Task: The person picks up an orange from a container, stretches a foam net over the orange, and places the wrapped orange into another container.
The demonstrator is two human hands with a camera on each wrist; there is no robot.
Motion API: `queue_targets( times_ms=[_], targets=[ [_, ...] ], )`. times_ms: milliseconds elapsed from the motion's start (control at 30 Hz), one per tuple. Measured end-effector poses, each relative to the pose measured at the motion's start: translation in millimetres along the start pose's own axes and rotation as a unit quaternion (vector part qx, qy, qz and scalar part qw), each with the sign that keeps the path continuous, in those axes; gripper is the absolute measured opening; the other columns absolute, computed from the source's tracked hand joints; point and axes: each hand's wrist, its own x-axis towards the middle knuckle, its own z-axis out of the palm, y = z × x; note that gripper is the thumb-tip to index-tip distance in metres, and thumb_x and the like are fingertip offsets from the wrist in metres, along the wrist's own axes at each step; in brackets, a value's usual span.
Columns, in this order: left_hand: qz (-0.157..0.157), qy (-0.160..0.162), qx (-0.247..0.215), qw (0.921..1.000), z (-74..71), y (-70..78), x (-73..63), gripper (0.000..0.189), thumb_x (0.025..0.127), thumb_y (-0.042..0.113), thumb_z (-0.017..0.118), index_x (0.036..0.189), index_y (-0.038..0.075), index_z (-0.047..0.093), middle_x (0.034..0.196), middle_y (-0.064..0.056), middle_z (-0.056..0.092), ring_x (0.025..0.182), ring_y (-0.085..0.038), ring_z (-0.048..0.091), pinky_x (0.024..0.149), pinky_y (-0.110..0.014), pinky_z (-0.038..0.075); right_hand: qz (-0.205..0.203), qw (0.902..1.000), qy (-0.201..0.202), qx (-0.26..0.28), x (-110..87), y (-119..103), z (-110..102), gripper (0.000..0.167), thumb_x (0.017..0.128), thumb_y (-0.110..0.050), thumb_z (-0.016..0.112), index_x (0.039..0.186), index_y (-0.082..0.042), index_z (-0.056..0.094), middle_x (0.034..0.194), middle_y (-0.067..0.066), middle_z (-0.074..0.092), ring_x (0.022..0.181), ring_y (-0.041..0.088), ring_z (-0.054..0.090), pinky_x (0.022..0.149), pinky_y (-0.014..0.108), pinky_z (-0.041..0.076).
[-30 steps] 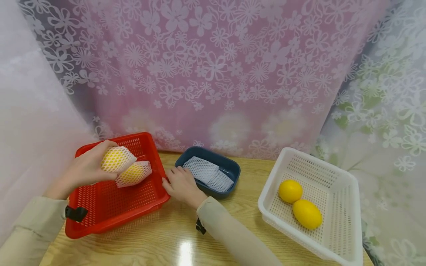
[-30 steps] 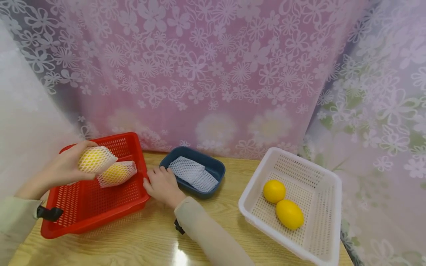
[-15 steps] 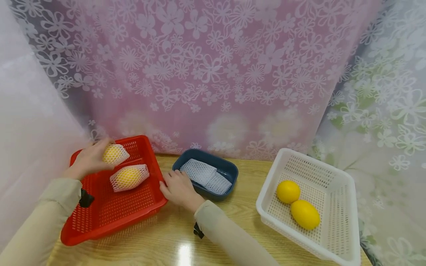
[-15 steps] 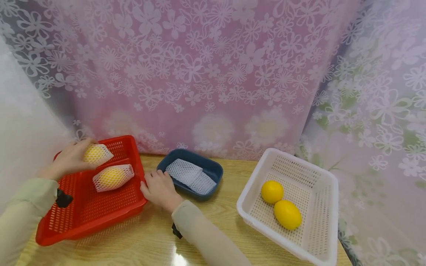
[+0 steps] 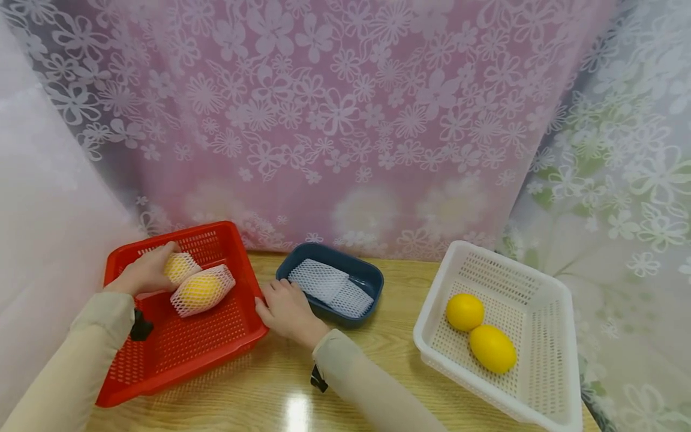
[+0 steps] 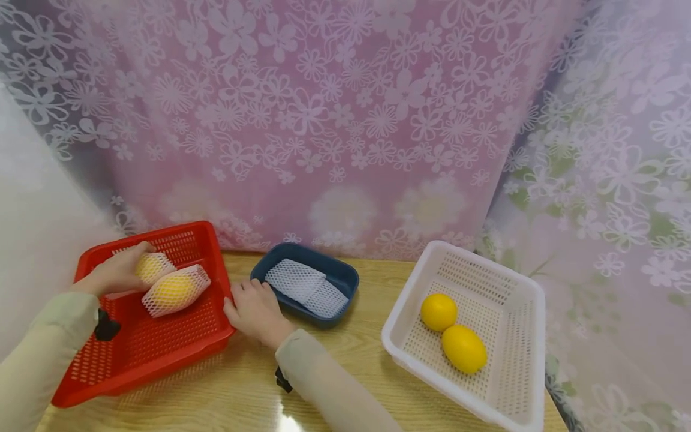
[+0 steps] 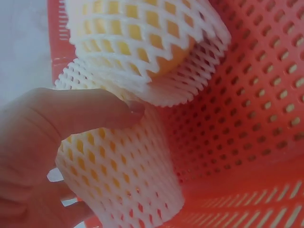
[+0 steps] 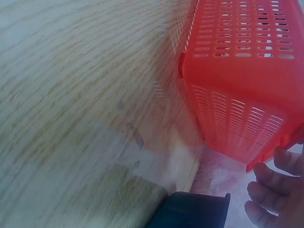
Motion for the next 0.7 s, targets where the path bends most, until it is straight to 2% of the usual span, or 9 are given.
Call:
queue_targets(
  times_ms=[167,333,533,633,700],
  targets=[
    [-0.01,-0.017,-0.013,0.9997,5.1,-5.1,-1.3,0.083,0.071,0.026,0.087,0.135,-0.001,0.041,0.133,-0.032,0.047,0.113,-0.047,0.048,0.089,-0.068,0.041,-0.003,1.0,0.006,0.006,-0.3,0.4,0.1,0.03,0.103,-0.033,0.042,0.108,-0.015,0.065,0.103,-0.003,0.066,0.085,0.016,0.052,0.076,0.028,0.043],
    [-0.002,-0.025,-0.014,0.9996,7.7,-4.8,-0.8,0.082,0.073,0.019,0.084,0.139,-0.003,0.04,0.139,-0.035,0.041,0.123,-0.055,0.039,0.093,-0.074,0.034,-0.001,0.9999,0.01,0.007,-0.7,0.3,-1.6,0.029,0.104,-0.032,0.041,0.105,-0.015,0.065,0.101,-0.002,0.066,0.084,0.016,0.052,0.072,0.027,0.042],
    [-0.024,-0.035,0.015,0.999,5.9,1.7,0.0,0.083,0.076,0.026,0.082,0.143,0.002,0.041,0.142,-0.037,0.035,0.125,-0.062,0.031,0.09,-0.079,0.03,0.001,0.9998,0.011,0.014,-2.3,-0.1,-0.6,0.03,0.104,-0.032,0.041,0.108,-0.015,0.065,0.104,-0.001,0.066,0.085,0.017,0.053,0.073,0.028,0.043],
    [-0.021,-0.03,0.037,0.9986,1.7,7.7,-0.5,0.078,0.079,0.028,0.079,0.142,0.003,0.042,0.141,-0.036,0.035,0.124,-0.063,0.031,0.09,-0.079,0.032,0.0,0.9997,0.015,0.017,-3.3,-0.8,-0.4,0.03,0.104,-0.032,0.042,0.109,-0.014,0.065,0.104,0.0,0.066,0.086,0.017,0.054,0.072,0.028,0.042],
    [-0.008,-0.016,0.055,0.9983,-2.9,12.0,-0.6,0.074,0.082,0.029,0.077,0.141,0.001,0.043,0.14,-0.035,0.037,0.123,-0.062,0.033,0.089,-0.077,0.034,-0.002,0.9997,0.018,0.016,-3.1,-1.1,-1.5,0.03,0.104,-0.032,0.042,0.108,-0.014,0.065,0.103,0.0,0.067,0.086,0.017,0.054,0.072,0.027,0.043]
  ],
)
